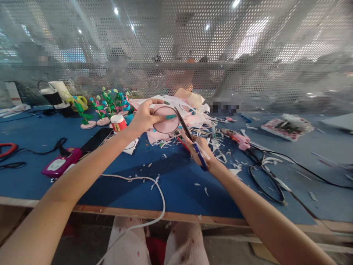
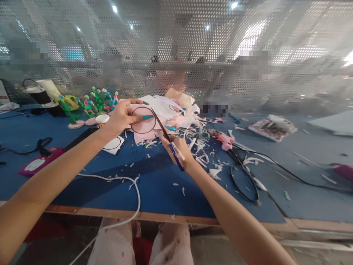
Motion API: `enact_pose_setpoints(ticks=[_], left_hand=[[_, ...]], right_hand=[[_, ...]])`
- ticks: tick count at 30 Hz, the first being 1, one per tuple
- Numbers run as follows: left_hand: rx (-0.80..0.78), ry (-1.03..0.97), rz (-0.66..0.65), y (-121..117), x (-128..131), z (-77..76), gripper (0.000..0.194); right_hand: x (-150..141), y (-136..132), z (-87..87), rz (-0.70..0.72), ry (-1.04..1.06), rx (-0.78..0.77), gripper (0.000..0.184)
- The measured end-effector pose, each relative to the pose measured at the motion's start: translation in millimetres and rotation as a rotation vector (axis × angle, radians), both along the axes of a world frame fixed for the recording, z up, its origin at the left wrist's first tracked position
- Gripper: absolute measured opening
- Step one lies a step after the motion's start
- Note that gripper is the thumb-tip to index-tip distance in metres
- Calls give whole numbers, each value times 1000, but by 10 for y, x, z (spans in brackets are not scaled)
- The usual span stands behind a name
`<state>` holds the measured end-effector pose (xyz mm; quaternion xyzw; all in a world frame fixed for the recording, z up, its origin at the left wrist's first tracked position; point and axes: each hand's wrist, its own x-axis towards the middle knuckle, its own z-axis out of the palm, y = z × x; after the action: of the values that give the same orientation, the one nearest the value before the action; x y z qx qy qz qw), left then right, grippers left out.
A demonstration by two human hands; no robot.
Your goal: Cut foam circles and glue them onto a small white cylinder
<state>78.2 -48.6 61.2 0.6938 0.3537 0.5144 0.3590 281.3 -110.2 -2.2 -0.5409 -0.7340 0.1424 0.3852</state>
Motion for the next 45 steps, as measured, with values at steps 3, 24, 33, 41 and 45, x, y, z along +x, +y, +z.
enact_pose_setpoints(ticks=[3, 24, 33, 41, 45], left_hand=[[5, -26, 52, 11, 8, -32, 45], [-44, 31, 1, -57, 25, 14, 44], [-45, 3, -36, -58, 20, 22, 45], [-29, 15, -25, -61, 24, 27, 45], [-16, 31, -29, -51, 7, 33, 46]], right_hand=[[-13, 1, 0, 3, 8, 17, 69], [-47, -40, 37, -7, 23, -87, 68], [-40, -25, 30, -3, 23, -34, 68], [-38, -22, 14, 34, 42, -50, 65], [-31, -10, 5, 25, 22, -22, 65]])
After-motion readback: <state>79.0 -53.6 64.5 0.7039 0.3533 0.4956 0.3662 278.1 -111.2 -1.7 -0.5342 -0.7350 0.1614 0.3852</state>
